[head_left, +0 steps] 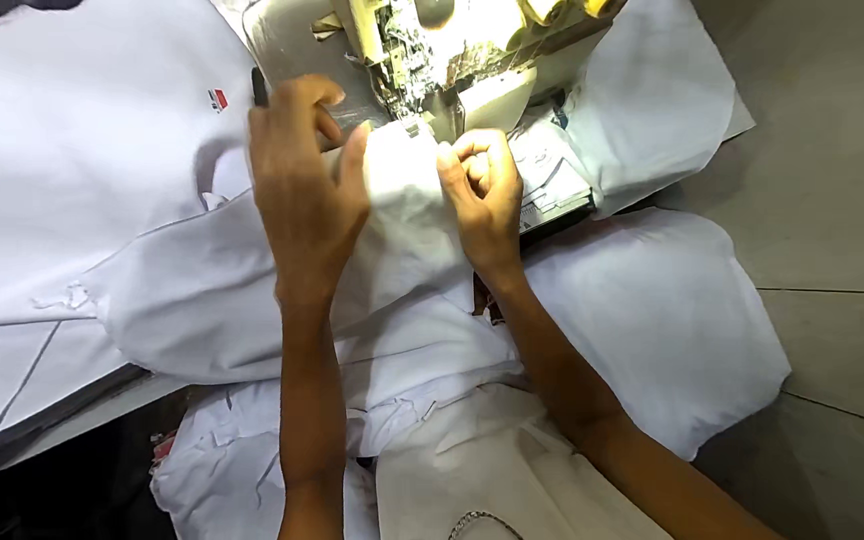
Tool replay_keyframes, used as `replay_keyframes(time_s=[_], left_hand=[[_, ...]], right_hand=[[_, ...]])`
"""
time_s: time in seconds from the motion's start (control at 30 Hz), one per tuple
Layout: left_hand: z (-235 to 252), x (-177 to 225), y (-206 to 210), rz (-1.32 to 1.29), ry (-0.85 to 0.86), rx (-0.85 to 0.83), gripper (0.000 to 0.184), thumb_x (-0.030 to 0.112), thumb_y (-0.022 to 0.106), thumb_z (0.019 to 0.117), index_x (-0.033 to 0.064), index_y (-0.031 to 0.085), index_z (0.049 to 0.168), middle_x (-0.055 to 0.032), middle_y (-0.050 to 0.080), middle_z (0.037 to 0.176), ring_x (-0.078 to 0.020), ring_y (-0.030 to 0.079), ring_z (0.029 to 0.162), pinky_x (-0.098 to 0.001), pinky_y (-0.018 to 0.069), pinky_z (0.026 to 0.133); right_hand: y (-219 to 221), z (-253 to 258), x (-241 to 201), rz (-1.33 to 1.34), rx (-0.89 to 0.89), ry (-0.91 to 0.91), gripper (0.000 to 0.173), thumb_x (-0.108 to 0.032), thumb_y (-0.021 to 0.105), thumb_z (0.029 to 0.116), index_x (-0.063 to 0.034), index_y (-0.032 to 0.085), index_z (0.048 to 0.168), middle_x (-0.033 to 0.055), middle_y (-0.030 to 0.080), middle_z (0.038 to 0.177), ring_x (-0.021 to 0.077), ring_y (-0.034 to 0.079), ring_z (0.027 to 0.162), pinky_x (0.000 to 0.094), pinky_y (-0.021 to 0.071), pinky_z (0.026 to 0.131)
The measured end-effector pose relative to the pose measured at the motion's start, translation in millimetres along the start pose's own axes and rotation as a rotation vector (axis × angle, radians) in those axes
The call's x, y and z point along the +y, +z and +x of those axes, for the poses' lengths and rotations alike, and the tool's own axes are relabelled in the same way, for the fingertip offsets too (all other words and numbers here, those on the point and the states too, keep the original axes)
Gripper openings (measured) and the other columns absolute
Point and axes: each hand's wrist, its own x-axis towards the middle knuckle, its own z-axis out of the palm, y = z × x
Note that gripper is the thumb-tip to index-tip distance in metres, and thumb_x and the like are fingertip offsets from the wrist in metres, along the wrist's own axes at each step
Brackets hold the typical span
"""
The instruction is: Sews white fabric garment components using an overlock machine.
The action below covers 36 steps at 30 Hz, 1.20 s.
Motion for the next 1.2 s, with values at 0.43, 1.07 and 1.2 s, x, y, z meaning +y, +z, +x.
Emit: replay_keyframes(time_s=[0.43, 1.07, 1.2], left_hand=[[-170.5, -64.6, -78.7, 0.237, -0.833, 0.395, 0.066, 0.032, 0.069, 0.0973, -0.0120, 0.041, 0.138, -0.0227, 0.057, 0.116, -0.0194, 0.058, 0.100, -0.0302, 0.0483, 0.088], [-209.8, -86.8, -125.0, -0.361, -0.840, 0.030, 0.033, 0.034, 0.059, 0.1016, 0.0057, 0.059, 0.118, 0.0105, 0.066, 0.096, 0.0038, 0.066, 0.087, -0.0193, 0.0571, 0.081], [-200.3, -80.4, -116.4, -0.527, -0.790, 0.126, 0.023, 0.021, 0.063, 0.0986, 0.0071, 0.058, 0.116, 0.0101, 0.071, 0.094, -0.0011, 0.070, 0.089, -0.0242, 0.0598, 0.086]], right_hand=[[-31.6, -24.2, 18.1, -0.010, -0.072, 0.039, 0.012, -0.017, 0.080, 0.0896, -0.0060, 0.076, 0.092, 0.0008, 0.071, 0.077, 0.0038, 0.061, 0.061, 0.0201, 0.0501, 0.056], [-44.2, -46.9, 14.9, -0.007, -0.178, 0.072, 0.017, -0.023, 0.072, 0.0979, -0.0073, 0.066, 0.100, 0.0036, 0.064, 0.073, 0.0110, 0.057, 0.055, 0.0237, 0.0462, 0.047], [-49.2, -49.6, 14.4, -0.006, -0.213, 0.099, 0.017, -0.021, 0.074, 0.0966, -0.0054, 0.075, 0.102, 0.0046, 0.071, 0.079, 0.0094, 0.063, 0.060, 0.0248, 0.0543, 0.055]])
